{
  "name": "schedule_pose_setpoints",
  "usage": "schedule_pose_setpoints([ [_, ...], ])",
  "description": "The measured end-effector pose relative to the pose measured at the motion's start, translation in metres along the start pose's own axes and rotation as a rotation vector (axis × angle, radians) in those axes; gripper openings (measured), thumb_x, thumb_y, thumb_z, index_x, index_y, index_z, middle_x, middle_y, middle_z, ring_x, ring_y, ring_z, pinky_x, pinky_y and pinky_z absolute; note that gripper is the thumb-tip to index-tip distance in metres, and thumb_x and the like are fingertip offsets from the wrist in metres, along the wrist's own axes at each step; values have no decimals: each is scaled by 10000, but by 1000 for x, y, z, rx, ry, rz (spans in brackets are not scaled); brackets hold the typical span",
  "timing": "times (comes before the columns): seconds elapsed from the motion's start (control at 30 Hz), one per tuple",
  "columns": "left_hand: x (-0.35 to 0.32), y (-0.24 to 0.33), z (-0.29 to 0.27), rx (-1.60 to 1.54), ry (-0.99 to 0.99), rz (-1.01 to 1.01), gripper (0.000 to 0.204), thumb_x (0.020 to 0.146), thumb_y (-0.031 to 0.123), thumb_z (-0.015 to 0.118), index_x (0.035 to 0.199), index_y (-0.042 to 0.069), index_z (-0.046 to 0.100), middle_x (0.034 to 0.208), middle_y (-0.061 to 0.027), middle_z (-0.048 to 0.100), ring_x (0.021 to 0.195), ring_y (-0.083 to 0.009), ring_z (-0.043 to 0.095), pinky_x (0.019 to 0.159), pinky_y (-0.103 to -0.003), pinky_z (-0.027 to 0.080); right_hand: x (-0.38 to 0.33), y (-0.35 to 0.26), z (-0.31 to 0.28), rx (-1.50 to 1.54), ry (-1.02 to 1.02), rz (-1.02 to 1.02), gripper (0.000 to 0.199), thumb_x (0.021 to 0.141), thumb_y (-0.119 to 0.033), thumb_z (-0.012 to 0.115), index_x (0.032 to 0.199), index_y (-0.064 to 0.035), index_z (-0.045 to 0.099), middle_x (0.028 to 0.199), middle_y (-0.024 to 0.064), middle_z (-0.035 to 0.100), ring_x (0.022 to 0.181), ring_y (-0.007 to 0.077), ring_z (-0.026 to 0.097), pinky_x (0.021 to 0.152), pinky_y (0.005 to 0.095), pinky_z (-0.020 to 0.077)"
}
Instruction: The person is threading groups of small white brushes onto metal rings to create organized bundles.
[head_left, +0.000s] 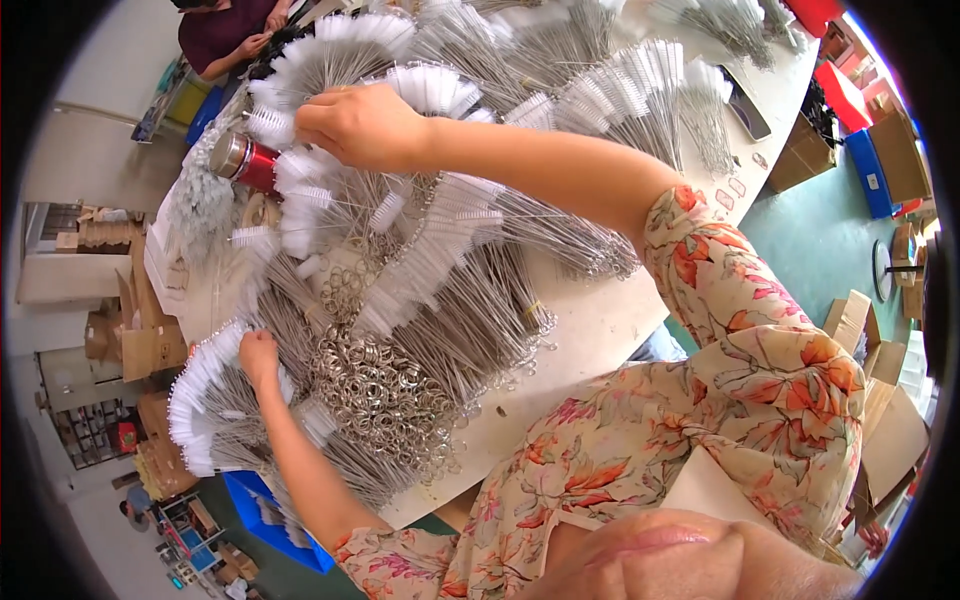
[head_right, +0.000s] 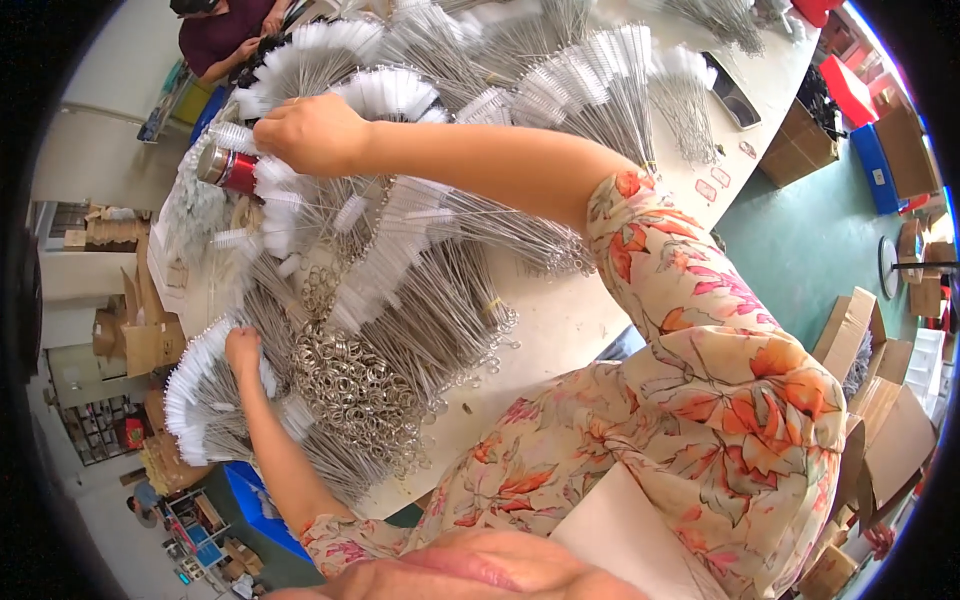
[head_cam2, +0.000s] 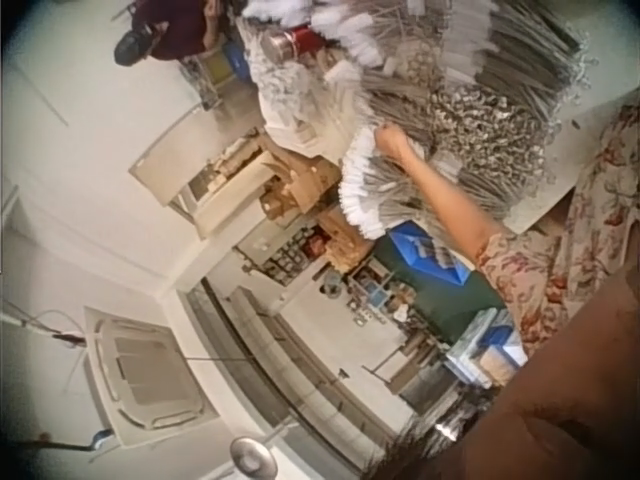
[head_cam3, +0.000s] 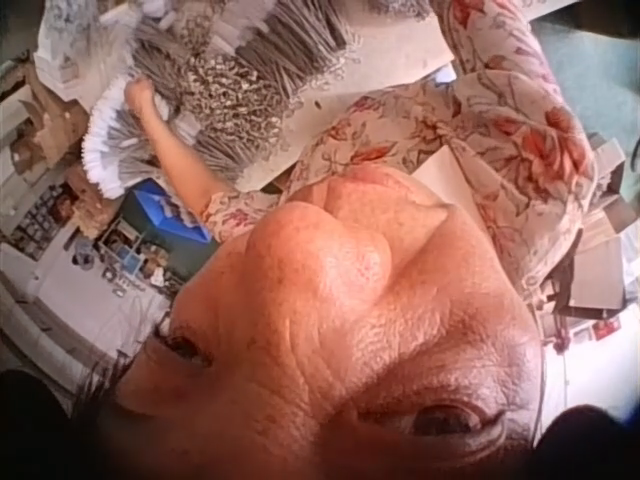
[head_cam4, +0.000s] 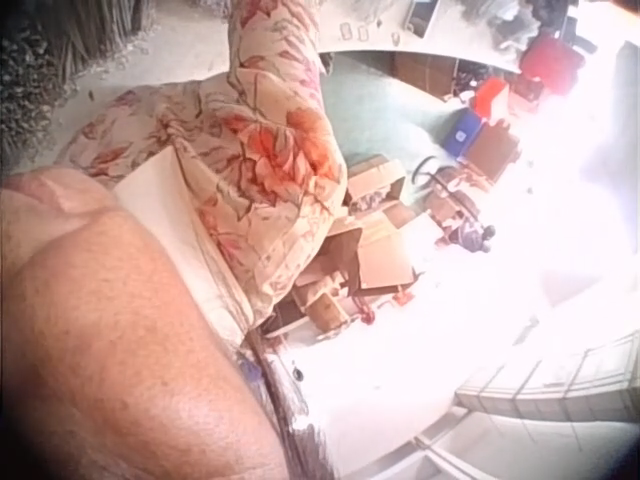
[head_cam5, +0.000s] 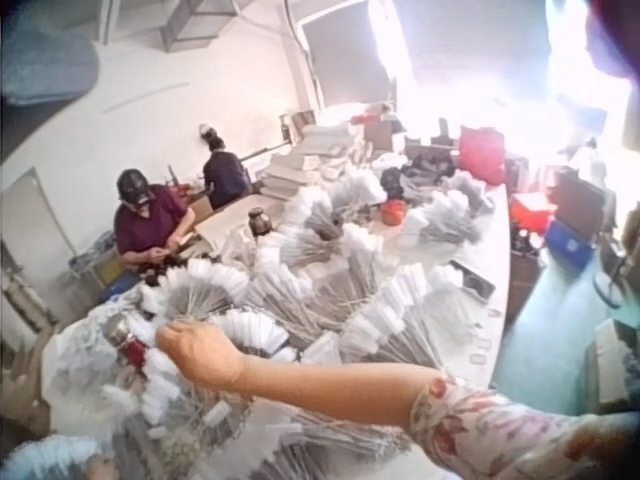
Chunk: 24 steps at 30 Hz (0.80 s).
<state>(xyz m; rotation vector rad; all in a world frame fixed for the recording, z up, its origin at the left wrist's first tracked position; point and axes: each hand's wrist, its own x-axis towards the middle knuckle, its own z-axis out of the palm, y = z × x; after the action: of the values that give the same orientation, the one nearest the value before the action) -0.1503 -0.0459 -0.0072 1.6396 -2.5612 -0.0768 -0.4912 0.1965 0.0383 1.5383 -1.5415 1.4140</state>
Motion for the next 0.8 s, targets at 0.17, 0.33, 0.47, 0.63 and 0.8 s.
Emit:
schedule_pose_setpoints([
  [0.17,-5,1,6,173,93,107,251,780,228,573,774,-20,610,775,-210,632,710,-376,596,696,-417,453,47,23,-21,321,90,490,155,878,-137,474,882,-28,585,789,133,669,693,193,666,650,309,511],
  [0.33,-5,-9,11,-13,186,163,238,787,230,571,756,-5,584,668,-170,604,570,-332,563,563,-416,442,27,179,-71,-186,325,637,271,870,-289,478,977,-49,544,826,210,610,785,410,580,717,455,449],
  [0.47,-7,-13,5,-372,-33,-100,183,776,157,595,740,-12,535,654,-86,561,500,-190,462,477,-344,375,-34,229,-93,-355,168,909,239,709,-248,589,785,-43,685,860,224,638,832,354,627,763,412,489],
  [0.63,-31,3,-14,-563,-129,-295,155,752,144,640,771,18,551,681,-39,539,401,-84,353,347,-254,234,-59,242,-93,-518,-384,1003,365,601,-303,723,821,-15,687,848,191,656,816,305,642,742,379,506],
  [0.8,-79,2,-24,-1031,85,-231,121,820,133,596,898,46,568,664,17,465,435,-37,319,362,-191,216,-72,261,-85,-508,-429,960,343,637,-321,707,811,-26,687,835,178,658,796,308,640,735,387,503],
])
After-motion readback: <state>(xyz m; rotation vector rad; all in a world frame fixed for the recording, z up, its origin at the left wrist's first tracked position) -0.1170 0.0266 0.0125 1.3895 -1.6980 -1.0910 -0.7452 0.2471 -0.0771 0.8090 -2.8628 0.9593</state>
